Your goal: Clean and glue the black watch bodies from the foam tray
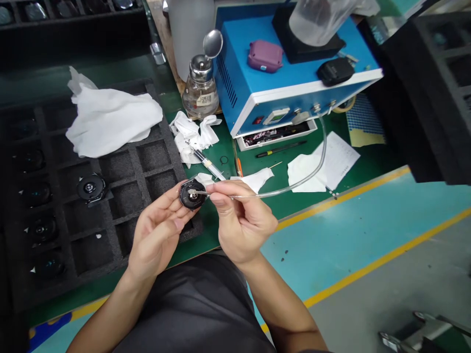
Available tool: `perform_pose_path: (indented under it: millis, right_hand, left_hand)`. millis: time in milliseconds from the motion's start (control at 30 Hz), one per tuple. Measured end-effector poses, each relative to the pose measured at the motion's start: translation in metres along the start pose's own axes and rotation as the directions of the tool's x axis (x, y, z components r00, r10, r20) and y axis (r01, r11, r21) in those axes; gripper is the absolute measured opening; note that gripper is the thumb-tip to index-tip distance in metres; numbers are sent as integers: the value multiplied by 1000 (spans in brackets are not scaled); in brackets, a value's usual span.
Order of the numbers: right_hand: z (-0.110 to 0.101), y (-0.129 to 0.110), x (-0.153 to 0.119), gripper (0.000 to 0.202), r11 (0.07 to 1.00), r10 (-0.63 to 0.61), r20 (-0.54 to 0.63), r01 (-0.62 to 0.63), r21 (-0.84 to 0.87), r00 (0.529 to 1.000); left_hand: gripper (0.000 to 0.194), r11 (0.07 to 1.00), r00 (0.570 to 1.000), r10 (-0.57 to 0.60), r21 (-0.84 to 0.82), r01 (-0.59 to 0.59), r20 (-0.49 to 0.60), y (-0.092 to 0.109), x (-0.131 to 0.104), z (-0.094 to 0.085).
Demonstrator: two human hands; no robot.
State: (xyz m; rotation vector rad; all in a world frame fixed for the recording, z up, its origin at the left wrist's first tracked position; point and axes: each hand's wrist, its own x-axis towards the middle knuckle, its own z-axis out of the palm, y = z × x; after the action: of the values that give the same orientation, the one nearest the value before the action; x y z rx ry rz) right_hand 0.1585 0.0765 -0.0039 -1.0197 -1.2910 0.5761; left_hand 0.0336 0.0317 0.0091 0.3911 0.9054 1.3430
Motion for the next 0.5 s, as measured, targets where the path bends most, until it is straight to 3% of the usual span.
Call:
perform_pose_path:
  millis: [500]
  right_hand:
    - [2,2,-1,5,999,-25,-10,26,38,1000]
  left_hand:
    - [50,1000,1000,3,13,-3,21,-1,-2,-3]
